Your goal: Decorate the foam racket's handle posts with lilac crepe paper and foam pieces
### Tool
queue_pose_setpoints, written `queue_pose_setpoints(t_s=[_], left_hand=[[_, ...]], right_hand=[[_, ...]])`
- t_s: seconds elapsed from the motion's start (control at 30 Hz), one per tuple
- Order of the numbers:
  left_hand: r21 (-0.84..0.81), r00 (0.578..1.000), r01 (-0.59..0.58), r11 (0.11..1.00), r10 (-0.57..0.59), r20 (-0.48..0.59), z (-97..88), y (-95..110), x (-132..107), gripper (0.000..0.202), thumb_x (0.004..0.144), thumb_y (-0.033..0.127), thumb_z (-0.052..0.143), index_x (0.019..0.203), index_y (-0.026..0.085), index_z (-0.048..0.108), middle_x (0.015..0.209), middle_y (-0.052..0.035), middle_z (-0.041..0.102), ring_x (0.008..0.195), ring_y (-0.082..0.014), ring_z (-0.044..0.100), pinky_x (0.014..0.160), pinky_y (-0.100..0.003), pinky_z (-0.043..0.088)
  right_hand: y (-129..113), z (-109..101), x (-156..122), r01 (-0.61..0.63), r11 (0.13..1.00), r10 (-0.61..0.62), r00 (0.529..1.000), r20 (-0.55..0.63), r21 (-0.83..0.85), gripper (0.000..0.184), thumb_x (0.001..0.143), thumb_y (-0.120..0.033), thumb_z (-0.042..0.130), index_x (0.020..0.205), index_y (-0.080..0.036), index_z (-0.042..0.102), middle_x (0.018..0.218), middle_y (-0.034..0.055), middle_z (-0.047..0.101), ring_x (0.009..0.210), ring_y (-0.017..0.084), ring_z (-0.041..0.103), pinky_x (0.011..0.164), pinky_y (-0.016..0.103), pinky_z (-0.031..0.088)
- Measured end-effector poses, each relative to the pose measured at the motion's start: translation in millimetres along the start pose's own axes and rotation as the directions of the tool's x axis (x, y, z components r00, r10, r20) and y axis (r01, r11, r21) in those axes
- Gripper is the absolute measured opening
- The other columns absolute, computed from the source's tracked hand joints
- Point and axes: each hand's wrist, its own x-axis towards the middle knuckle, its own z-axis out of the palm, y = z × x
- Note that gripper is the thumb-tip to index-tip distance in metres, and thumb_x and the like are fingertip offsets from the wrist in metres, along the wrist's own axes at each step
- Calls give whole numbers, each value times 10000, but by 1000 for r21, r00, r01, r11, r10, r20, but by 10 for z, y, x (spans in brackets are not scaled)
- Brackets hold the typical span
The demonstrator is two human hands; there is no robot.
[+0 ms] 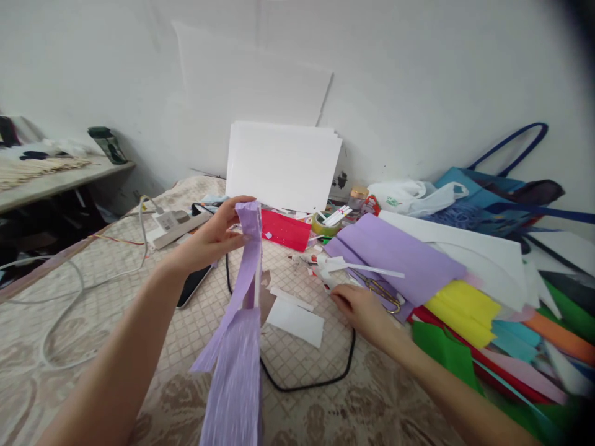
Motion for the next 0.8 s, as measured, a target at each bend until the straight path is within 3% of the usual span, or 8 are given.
queue_pose_setpoints(t_s=[0.1, 0.2, 0.4, 0.53, 0.8], left_hand=[[20, 1000, 0, 1000, 0, 3, 3, 9, -2, 518, 931, 251, 576, 1400, 251, 356, 1233, -89, 550, 1107, -195, 538, 883, -252, 493], [40, 1000, 8, 999, -9, 18, -7, -2, -3, 533, 940, 236, 557, 1420, 236, 324, 1257, -100, 539, 1105, -183, 531, 904, -255, 479], [54, 1000, -11, 998, 10, 20, -24, -34, -3, 555, 934, 212, 563, 1430, 232, 315, 1261, -105, 532, 1121, -182, 526, 943, -278, 465], [58, 999, 14, 998, -16, 33, -14, -5, -2, 555, 947, 221, 547, 1438, 212, 289, 1262, -113, 543, 1092, -172, 536, 934, -271, 461], [47, 999, 25, 999, -26, 38, -7, 14, -3, 539, 953, 211, 533, 1430, 195, 283, 1241, -105, 536, 1086, -159, 520, 916, -243, 454]], right_hand=[[150, -62, 20, -34, 999, 33, 999, -14, -23, 195, 920, -161, 494, 882, -160, 686, 866, 91, 733, 812, 242, 682, 740, 356, 487], [147, -69, 26, -17, 1000, 17, 1000, -6, -19, 171, 914, -168, 515, 854, -171, 675, 835, 71, 728, 776, 218, 677, 708, 323, 480], [-283, 106, 36, 127, 992, -126, 990, 66, -10, 129, 931, -180, 529, 913, -195, 656, 939, 50, 695, 857, 167, 650, 742, 262, 485], [-549, 254, 169, 152, 984, -145, 986, 84, -88, 106, 907, -173, 563, 955, -165, 657, 1064, 120, 654, 1012, 259, 602, 812, 352, 497], [-636, 351, 359, 152, 981, -140, 985, 103, -119, 109, 905, -129, 536, 932, -133, 642, 1033, 168, 645, 1019, 311, 565, 884, 456, 473]])
